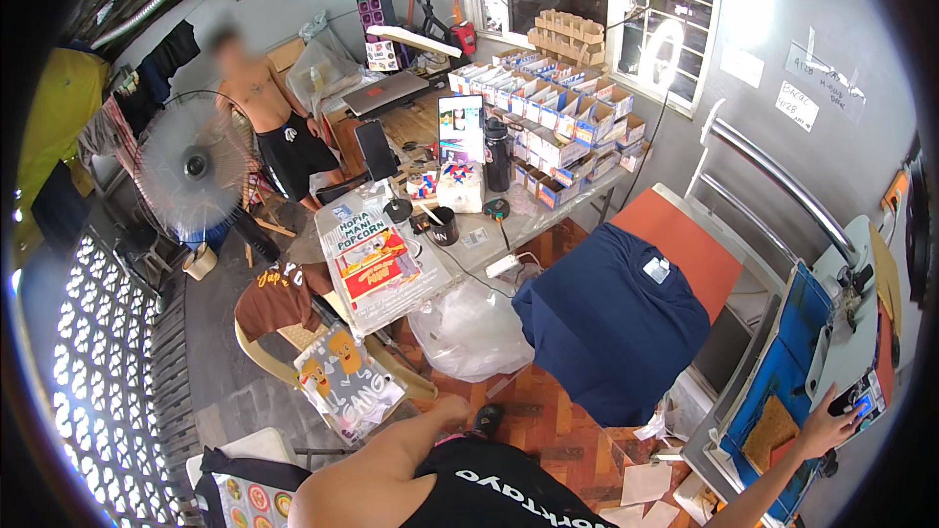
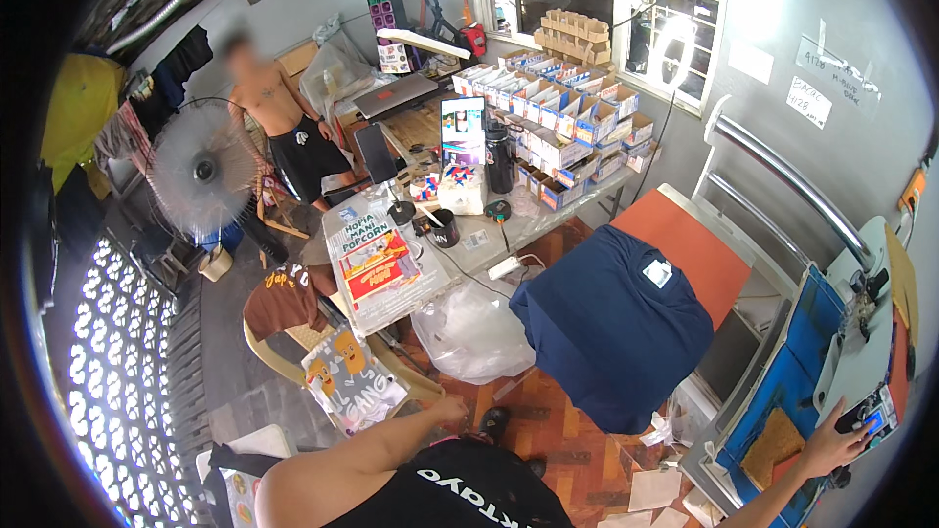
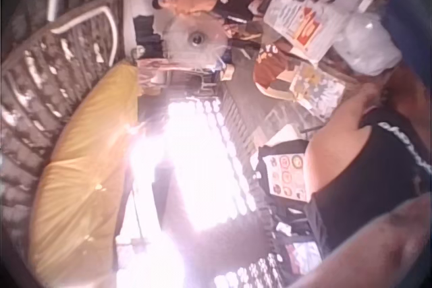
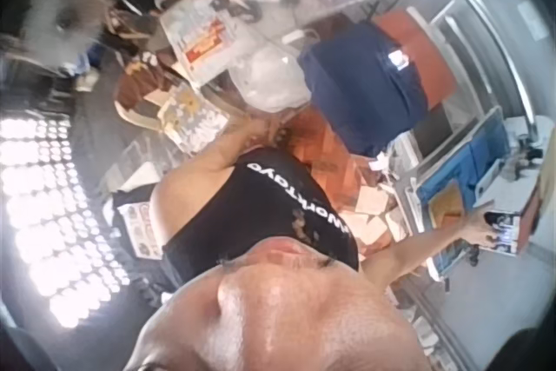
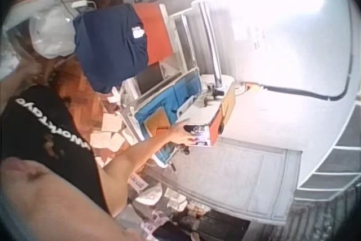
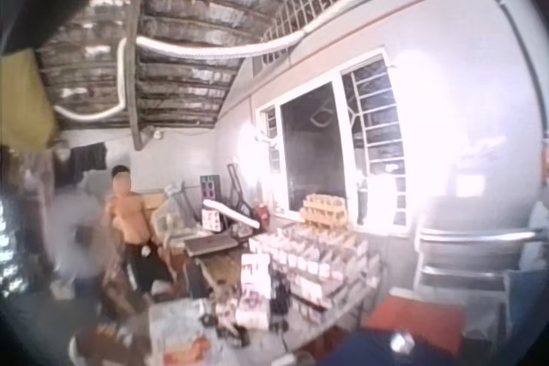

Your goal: The person places a black t-shirt on a heat press, aligns a transfer sheet, and operates the machine. They then handle a blue t-shirt, place it on the press, and apply a second transfer design. The person folds the finished shirts and stacks them.

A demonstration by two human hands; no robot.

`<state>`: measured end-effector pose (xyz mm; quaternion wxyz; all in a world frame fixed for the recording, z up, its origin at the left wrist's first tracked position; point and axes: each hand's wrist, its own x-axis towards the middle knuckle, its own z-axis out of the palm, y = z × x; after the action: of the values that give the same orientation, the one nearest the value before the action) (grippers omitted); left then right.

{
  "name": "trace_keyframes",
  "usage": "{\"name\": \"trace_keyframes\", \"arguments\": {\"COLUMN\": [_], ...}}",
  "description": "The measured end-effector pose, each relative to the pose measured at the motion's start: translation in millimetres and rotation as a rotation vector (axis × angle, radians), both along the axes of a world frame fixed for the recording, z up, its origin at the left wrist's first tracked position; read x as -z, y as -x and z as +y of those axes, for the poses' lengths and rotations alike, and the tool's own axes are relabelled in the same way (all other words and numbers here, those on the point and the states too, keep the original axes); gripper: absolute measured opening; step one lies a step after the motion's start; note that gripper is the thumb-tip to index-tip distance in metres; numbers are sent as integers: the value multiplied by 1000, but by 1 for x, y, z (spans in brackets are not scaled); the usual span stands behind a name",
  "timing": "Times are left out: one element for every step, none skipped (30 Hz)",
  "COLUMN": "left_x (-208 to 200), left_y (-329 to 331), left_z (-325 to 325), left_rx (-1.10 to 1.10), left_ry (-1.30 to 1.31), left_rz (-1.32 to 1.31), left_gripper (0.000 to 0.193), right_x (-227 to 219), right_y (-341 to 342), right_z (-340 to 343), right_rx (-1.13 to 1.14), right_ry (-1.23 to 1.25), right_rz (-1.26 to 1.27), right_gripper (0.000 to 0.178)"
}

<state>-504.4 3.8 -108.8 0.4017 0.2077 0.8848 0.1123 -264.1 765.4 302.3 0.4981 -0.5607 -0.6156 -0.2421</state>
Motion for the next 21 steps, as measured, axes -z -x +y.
{"name": "trace_keyframes", "arguments": {"left_x": [-2,-2,-1,2,5,9,13,15,15,11,2,-13,-35,-64,-100,-141,-185,-230,-273,-314,-346], "left_y": [-13,-26,-40,-46,-50,-49,-46,-40,-29,-14,-4,11,25,39,52,65,78,92,108,126,141], "left_z": [8,16,20,21,19,14,8,2,-3,-4,-1,7,21,42,65,90,115,138,161,174,182], "left_rx": [-26,-24,-56,-56,-130,-172,-235,-153,-89,-44,-126,-355,-714,-868,-715,-614,-365,-167,-148,-141,-204], "left_ry": [33,22,19,45,-18,-56,-85,-70,-48,-21,-38,-114,-308,-419,-560,-629,-644,-657,-809,-1065,-1155], "left_rz": [-105,-40,64,94,124,79,41,-47,-125,-166,-226,-261,-373,-424,-531,-622,-700,-755,-924,-1035,-934], "left_gripper": [45,44,44,43,43,43,43,43,43,43,46,50,54,58,66,74,79,83,87,103,103], "right_x": [1,3,4,5,6,7,8,8,8,8,9,9,9,9,9,9,9,8,8,7,6], "right_y": [0,-1,-1,-2,-2,-2,-3,-4,-5,-6,-6,-7,-6,-7,-6,-6,-5,-5,-4,-5,-5], "right_z": [1,3,4,4,5,5,5,5,6,6,6,6,6,6,6,6,6,6,6,6,6], "right_rx": [-13,-25,-35,-36,-33,-28,-31,-32,-17,-37,-39,-38,-36,-37,-38,-19,-8,1,14,5,-22], "right_ry": [-13,-24,-65,-34,-36,-64,-21,-3,-36,-12,-38,-65,-68,-67,-77,-62,-49,-36,-24,-93,-71], "right_rz": [3,5,-5,2,-3,-14,-10,-15,-45,-34,-48,-62,-62,-63,-67,-71,-73,-78,-83,-101,-101], "right_gripper": [93,93,92,92,92,92,92,92,92,91,91,91,91,91,90,89,89,89,89,89,88]}}
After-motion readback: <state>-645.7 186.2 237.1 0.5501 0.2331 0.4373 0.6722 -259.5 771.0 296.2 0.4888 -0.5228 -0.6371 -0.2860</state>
